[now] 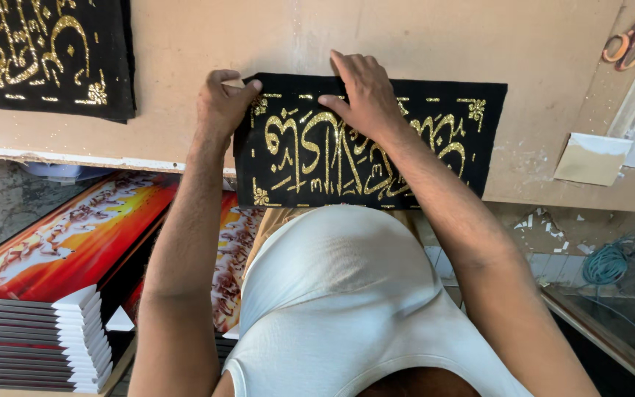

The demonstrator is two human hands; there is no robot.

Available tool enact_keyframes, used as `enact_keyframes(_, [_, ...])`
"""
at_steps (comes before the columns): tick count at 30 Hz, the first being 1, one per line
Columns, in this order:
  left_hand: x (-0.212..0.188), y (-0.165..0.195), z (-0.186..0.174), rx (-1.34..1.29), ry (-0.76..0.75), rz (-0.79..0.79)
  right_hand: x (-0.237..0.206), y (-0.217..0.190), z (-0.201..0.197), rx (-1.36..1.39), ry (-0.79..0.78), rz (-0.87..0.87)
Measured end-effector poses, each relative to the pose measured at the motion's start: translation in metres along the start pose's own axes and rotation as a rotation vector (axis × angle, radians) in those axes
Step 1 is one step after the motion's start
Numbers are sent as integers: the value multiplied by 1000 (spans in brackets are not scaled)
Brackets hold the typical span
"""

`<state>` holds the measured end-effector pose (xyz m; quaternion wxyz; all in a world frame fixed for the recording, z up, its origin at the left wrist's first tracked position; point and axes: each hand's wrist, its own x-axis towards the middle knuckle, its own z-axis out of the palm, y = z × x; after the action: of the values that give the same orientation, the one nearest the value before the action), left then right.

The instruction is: The person spreads white paste onto a cardboard backing sheet using a small flat card, then lays a black fabric banner with gold calligraphy over the pasted area and presses it flat with both hands. They repeat this process for several banners, smoothing each one down on the workbench.

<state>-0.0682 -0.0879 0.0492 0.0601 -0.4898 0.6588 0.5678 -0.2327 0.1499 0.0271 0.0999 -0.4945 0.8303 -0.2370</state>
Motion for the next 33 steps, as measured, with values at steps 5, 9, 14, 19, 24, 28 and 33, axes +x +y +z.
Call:
enact_keyframes(5, [14, -8, 8, 497, 157, 456, 31, -21, 12, -104, -70, 19])
enact_keyframes(9, [36, -14, 1, 534, 121, 484, 44, -25, 12, -42, -55, 44])
enact_keyframes(14, [48, -5, -12, 475, 39, 517, 60, -23, 12, -14, -156, 71])
enact_keyframes(19, [50, 0, -9, 454, -11, 454, 59, -30, 19, 3, -139, 94])
enact_keyframes(24, [54, 1, -5, 464, 8, 585, 63, -34, 17, 120, -49, 119])
enact_keyframes(28, [50, 10, -14, 289, -65, 517, 71, -35, 9, 97, -157, 152])
enact_keyframes(33, [36, 27, -28, 178, -73, 499, 71, -45, 4, 318, 68, 31])
